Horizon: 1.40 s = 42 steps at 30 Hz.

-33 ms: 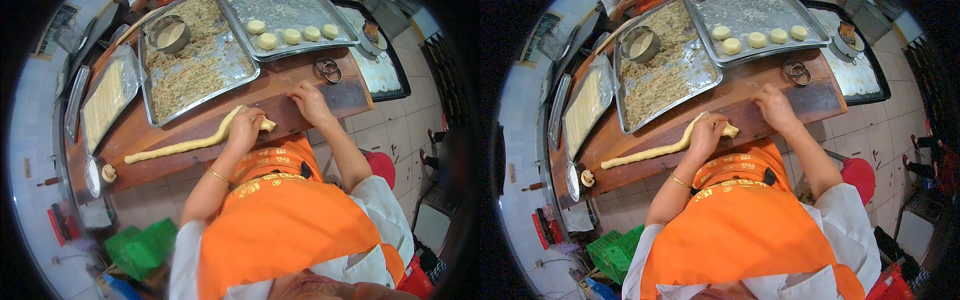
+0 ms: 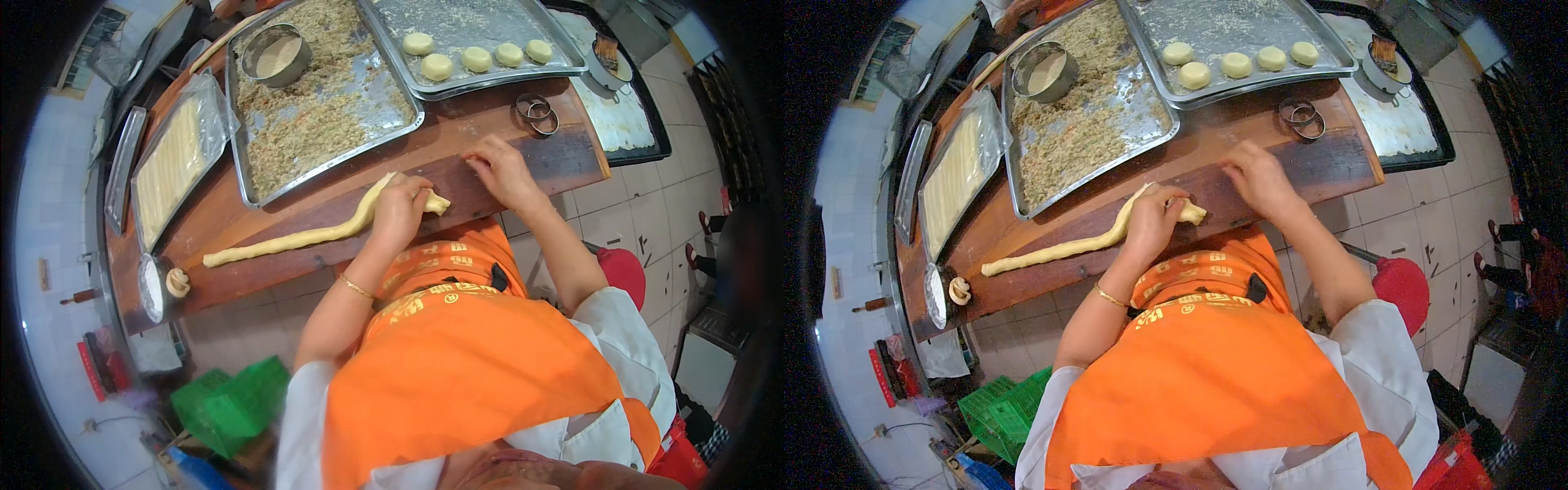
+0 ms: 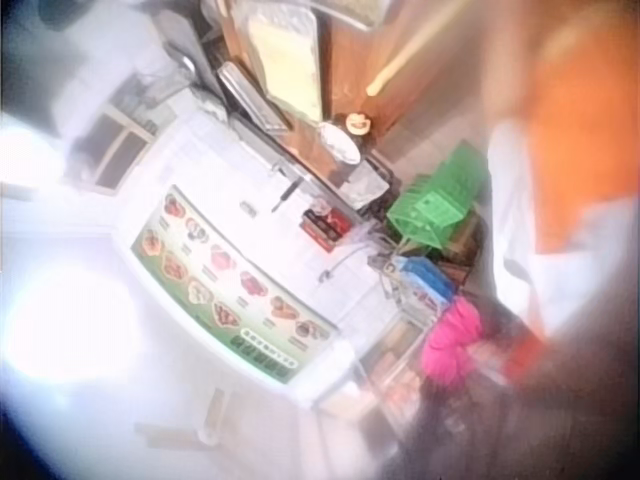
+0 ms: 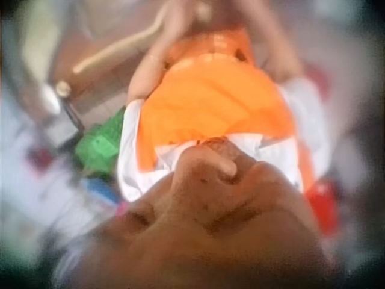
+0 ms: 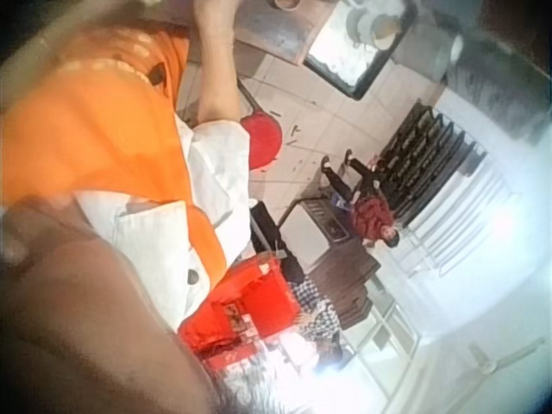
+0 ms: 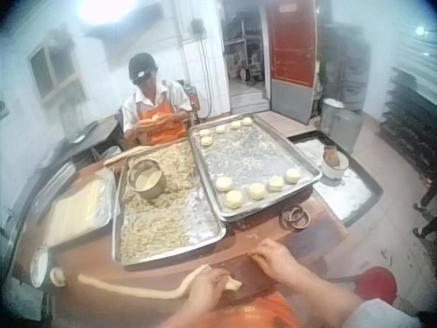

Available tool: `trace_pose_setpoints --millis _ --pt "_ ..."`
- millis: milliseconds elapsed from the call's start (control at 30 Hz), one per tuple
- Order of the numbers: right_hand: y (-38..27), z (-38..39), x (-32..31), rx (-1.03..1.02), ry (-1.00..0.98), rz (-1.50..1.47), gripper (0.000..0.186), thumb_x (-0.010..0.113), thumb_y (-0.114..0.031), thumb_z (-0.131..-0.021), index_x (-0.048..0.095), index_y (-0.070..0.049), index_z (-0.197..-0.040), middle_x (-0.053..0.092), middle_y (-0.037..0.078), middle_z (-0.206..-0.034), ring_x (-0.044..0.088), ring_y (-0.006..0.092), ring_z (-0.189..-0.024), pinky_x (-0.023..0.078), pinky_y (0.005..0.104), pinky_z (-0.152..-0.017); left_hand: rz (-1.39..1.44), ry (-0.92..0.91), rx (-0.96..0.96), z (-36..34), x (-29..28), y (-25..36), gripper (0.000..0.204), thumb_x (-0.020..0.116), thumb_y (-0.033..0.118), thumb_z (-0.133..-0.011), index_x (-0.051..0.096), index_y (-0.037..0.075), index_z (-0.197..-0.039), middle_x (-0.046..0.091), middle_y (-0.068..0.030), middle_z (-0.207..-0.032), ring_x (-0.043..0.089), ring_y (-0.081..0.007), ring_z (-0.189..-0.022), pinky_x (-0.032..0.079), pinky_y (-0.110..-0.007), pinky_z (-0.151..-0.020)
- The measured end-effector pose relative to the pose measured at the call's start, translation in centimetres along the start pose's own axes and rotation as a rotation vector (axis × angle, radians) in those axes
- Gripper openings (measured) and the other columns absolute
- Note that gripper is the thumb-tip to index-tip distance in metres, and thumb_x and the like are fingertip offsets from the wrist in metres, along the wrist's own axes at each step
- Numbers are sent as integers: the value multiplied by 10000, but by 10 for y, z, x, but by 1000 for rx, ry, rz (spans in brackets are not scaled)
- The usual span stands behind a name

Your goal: The person prepares pastries by flattening dough by hand, placing a filling inside, and rolling the dough closed. They also roll out a long strip of dough on the table.

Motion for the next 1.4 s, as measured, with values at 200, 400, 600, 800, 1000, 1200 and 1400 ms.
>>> trace_pose_setpoints --millis 200,400,600,800,1000,1200,1400 --pt "-55 14 58 -186 -288 -200 185 713 -63 -857 662 -26 -1031 668 135 -1033 661 293 -970 537 378 -854 22 -10 -49 8 -3 -11 204 605 6 -909 691 -19 -1092 649 -189 -970 643 -347 -875 511 -402 -766" --pt "-53 3 25 -149 -32 -389 253 675 -68 -892 690 -55 -1145 665 121 -1074 655 296 -990 537 366 -848 -72 100 137 -5 -17 20 405 545 -44 -855 617 12 -1249 631 -217 -1151 609 -413 -1070 504 -438 -897" --pt "-33 4 -9 -25 173 -399 216 634 -35 -923 681 -40 -1134 666 98 -1044 663 201 -875 534 285 -735 -368 17 344 -31 27 44 514 623 121 -913 506 16 -1402 413 -203 -1525 359 -378 -1442 308 -488 -1165" --pt "-2 22 -12 114 263 -440 221 611 -19 -933 677 -32 -1143 680 86 -1057 669 188 -900 530 292 -777 -634 -104 295 -35 45 30 690 660 364 -919 403 217 -1542 287 -155 -1624 248 -327 -1513 197 -577 -1194" --pt "-9 24 -14 115 251 -514 227 591 -14 -947 667 -21 -1160 681 87 -1060 678 176 -928 533 287 -796 -563 -192 223 -45 48 24 733 616 442 -943 338 184 -1571 202 -166 -1652 178 -337 -1533 180 -577 -1196" --pt "2 39 -23 156 256 -478 240 573 -2 -954 661 -15 -1176 672 93 -1060 682 176 -955 536 289 -811 -580 -219 417 -57 54 39 683 613 383 -953 357 182 -1554 261 -168 -1628 185 -341 -1531 175 -561 -1201" --pt "-4 51 -24 138 263 -482 237 567 14 -949 656 -12 -1167 667 93 -1056 674 176 -932 532 285 -805 -545 -104 381 -38 44 60 708 686 362 -899 413 175 -1524 284 -177 -1610 220 -354 -1514 189 -563 -1199"
Point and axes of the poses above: each hand's wrist, its own z-axis away from the middle knuckle, its own x-axis out of the palm, y = z × x, the point moved 7 cm from there along -z, towards the middle knuckle
